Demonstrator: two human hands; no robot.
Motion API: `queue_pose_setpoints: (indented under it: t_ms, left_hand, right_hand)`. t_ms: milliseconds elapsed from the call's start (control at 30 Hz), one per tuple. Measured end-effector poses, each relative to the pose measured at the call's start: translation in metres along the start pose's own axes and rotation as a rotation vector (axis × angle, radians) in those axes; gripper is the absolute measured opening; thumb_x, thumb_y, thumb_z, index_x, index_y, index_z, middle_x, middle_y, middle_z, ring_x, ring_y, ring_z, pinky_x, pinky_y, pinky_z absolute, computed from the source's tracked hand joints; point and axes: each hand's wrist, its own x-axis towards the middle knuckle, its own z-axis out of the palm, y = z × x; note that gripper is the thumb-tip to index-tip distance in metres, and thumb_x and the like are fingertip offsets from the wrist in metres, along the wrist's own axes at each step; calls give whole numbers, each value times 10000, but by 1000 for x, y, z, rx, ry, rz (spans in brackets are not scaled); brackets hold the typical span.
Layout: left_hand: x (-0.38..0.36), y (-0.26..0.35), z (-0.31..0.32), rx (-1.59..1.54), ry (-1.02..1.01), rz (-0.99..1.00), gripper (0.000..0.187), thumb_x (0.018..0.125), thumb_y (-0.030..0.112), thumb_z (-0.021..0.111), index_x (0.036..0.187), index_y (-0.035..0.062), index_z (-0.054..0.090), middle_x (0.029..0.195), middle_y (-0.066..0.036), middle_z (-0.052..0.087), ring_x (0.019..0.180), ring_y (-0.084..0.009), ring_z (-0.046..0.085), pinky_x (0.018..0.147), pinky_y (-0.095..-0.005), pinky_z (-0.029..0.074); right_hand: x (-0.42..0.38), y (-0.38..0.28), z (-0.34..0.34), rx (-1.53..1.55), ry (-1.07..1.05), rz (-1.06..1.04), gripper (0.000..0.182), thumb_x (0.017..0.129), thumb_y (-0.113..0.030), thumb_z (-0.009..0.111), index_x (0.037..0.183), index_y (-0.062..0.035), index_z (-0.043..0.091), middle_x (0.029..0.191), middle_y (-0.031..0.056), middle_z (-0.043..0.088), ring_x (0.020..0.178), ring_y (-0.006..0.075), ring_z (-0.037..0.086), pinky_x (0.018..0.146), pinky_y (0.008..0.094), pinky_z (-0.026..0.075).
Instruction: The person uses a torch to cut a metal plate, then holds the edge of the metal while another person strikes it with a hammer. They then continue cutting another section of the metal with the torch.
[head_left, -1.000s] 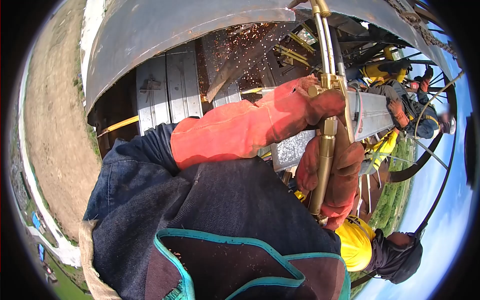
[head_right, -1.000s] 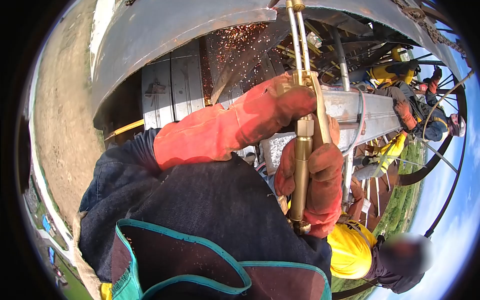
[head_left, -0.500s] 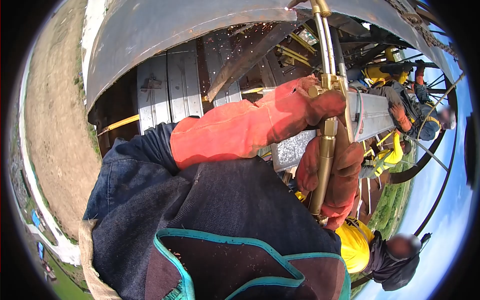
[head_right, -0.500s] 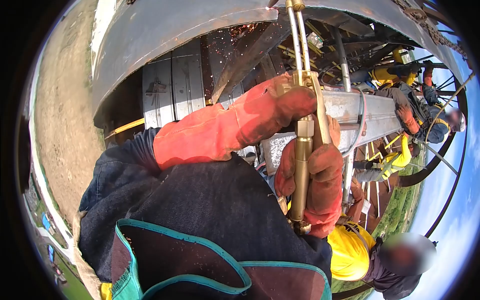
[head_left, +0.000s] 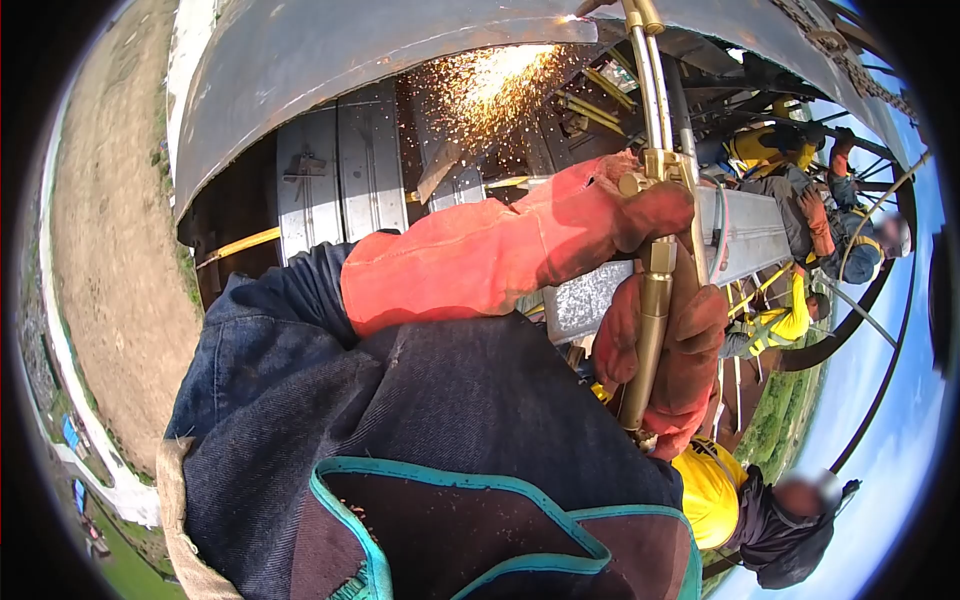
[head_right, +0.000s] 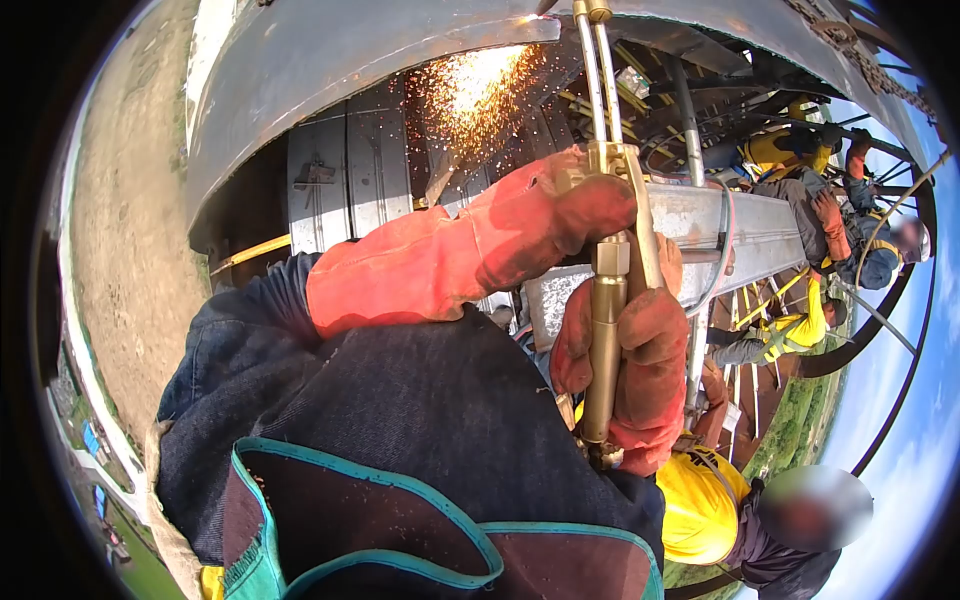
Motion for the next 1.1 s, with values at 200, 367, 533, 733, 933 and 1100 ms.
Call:
queue_pose_setpoints:
  t_ms: [200, 367, 533, 733, 933, 1100]
  left_hand:
    - [0, 5, -6, -40, -50, -31, 303, 1107, 381, 790, 1123, 79, 785, 978, 12, 755, 886, -87, 627, 756, -323, 547]
    - [-3, -2, -3, -31, -14, 24, 303, 1109, 385, 784, 1105, 82, 775, 973, 11, 750, 891, -90, 620, 763, -328, 542]
    - [-12, -4, 5, -82, 41, 19, 342, 1112, 417, 775, 1098, 75, 770, 970, 15, 745, 894, -89, 610, 770, -330, 535]
    - [-19, 9, 1, 10, -20, 6, 359, 1116, 427, 772, 1118, 68, 772, 977, 12, 743, 906, -85, 603, 773, -315, 529]
    - [-20, 6, 4, -7, 20, -20, 356, 1115, 427, 773, 1140, 71, 769, 981, 21, 735, 910, -82, 605, 769, -311, 523]
    - [-22, 16, 5, 40, 32, -47, 319, 1120, 396, 774, 1121, 77, 762, 968, 24, 727, 885, -73, 596, 738, -311, 510]
  right_hand:
    - [2, 2, -8, -50, -81, -22, 578, 1064, -451, 605, 1418, -9, 488, 698, 132, 626, 428, 225, 597, 400, 348, 540]
    - [0, 8, -11, -55, -124, -70, 730, 1091, -541, 665, 1533, -9, 430, 708, 114, 626, 435, 207, 602, 401, 333, 538]
    - [-7, 7, 6, 13, -26, -43, 393, 991, -364, 589, 1099, 5, 671, 671, 163, 621, 412, 250, 580, 393, 366, 526]
    - [-8, 7, 6, 23, -2, -3, 456, 966, -336, 587, 1234, 30, 634, 654, 169, 615, 404, 258, 577, 385, 365, 521]
    - [-9, 4, 14, -55, -3, -41, 547, 985, -342, 571, 1407, 6, 549, 673, 162, 616, 413, 256, 587, 383, 358, 523]
    - [-10, 7, 3, -8, -91, -6, 598, 1023, -337, 529, 1536, -37, 464, 716, 147, 634, 439, 248, 620, 396, 366, 554]
